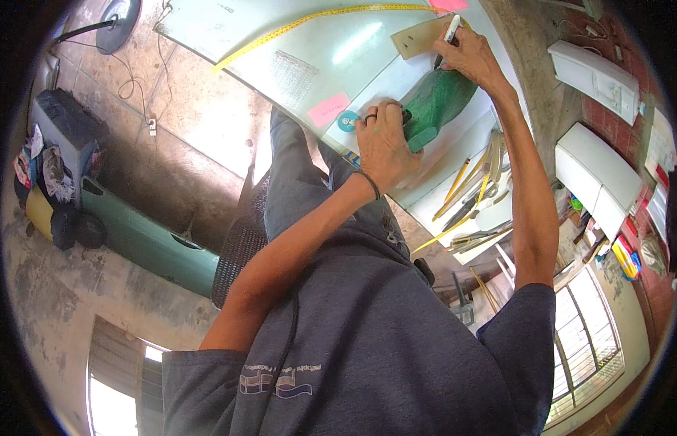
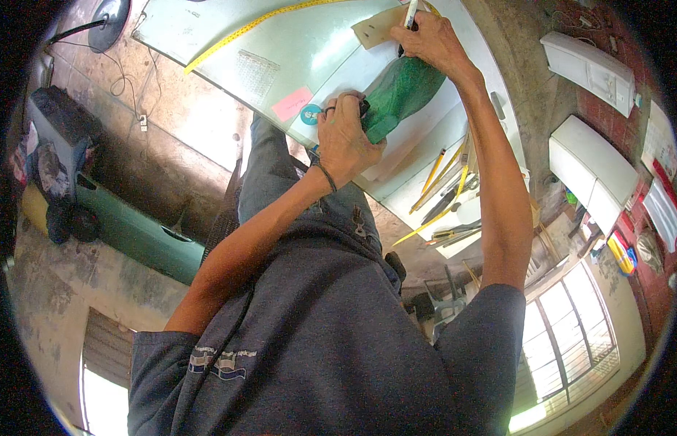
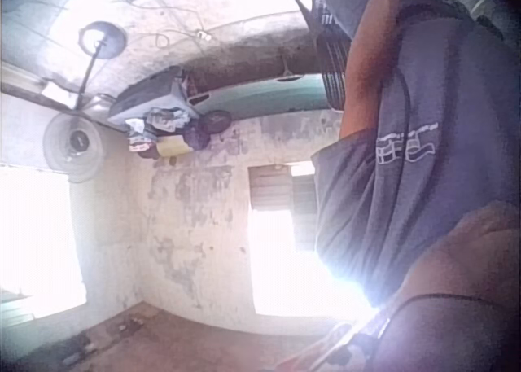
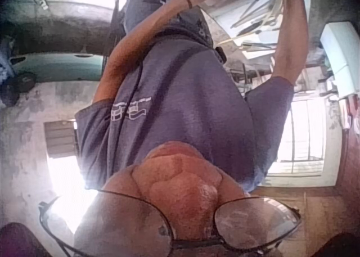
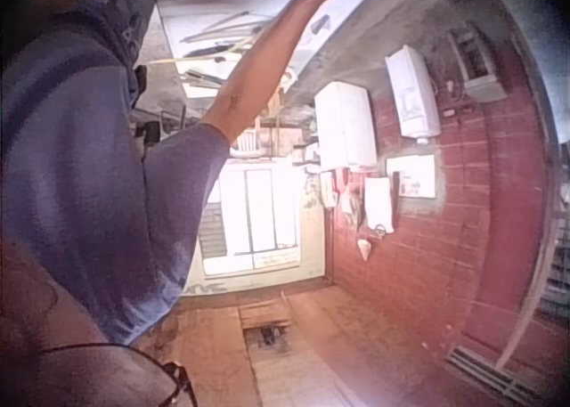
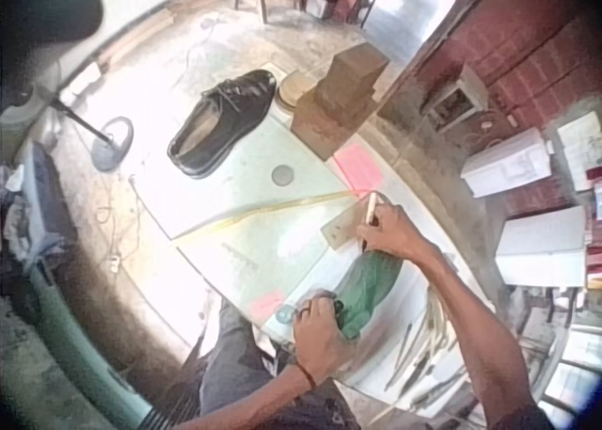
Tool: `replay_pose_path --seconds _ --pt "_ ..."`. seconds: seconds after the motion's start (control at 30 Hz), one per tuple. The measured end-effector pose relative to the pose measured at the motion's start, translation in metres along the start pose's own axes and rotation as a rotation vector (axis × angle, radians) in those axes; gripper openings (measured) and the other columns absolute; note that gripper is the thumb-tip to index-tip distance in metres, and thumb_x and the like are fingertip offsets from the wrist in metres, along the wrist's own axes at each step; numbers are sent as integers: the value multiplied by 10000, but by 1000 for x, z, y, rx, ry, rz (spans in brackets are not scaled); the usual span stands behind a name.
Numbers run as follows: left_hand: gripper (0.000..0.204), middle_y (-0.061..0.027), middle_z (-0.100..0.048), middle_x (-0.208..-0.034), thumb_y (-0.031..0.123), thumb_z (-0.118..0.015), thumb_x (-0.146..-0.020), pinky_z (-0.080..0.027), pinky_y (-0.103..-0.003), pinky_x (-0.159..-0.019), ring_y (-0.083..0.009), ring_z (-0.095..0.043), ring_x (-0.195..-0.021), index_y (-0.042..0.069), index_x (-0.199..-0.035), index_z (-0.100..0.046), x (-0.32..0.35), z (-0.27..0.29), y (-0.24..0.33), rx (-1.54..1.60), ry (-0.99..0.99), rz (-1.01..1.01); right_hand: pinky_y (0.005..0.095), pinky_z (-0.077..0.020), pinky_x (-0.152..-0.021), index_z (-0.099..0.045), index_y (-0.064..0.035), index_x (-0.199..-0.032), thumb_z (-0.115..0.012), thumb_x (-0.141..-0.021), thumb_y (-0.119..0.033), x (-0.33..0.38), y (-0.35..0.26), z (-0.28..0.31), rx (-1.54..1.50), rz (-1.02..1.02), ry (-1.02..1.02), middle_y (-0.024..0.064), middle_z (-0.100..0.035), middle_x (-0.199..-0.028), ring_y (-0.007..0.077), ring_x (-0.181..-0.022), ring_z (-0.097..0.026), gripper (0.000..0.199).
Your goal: Measuring a shoe last and drawing a shoe pattern on paper.
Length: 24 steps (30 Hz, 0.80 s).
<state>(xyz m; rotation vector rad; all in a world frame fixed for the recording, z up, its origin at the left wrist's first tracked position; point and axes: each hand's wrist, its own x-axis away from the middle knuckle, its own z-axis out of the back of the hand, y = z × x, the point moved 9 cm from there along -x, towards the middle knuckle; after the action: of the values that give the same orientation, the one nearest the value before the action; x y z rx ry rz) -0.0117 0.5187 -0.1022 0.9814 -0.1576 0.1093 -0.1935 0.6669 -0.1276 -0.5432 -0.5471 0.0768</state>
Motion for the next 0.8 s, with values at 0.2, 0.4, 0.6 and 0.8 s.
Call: replay_pose_path --seconds 0.2,0.4,0.6,0.8 --pt "608 -147 -579 -1045 164 -796 -610 -402 -493 -835 -365 -561 -1029 32 -1118 -490 0 0 0 0 -13 14 355 -524 -627 -668 3 -766 -647 -811 -450 3 -10 1 14 5 -25 89 -655 -637 182 -611 -651 456" --pt "590 -148 -584 -1047 161 -791 -623 -403 -495 -838 -366 -563 -1033 34 -1118 -495 -1 0 0 5 -11 19 302 -557 -653 -631 48 -958 -676 -858 -323 2 -6 1 8 -54 -60 67 -631 -753 149 -682 -693 386" --pt "604 -139 -589 -1039 163 -794 -624 -405 -497 -838 -365 -566 -1035 31 -1132 -494 0 -1 0 -6 -11 24 390 -528 -652 -676 43 -789 -662 -784 -421 4 -15 -4 32 31 -5 166 -663 -665 260 -657 -671 465" --pt "598 -137 -589 -1033 155 -796 -620 -404 -492 -828 -366 -569 -1013 33 -1120 -492 0 1 0 7 24 1 330 -499 -595 -644 33 -823 -644 -834 -336 4 -30 -14 111 47 -80 92 -606 -634 142 -587 -601 369"
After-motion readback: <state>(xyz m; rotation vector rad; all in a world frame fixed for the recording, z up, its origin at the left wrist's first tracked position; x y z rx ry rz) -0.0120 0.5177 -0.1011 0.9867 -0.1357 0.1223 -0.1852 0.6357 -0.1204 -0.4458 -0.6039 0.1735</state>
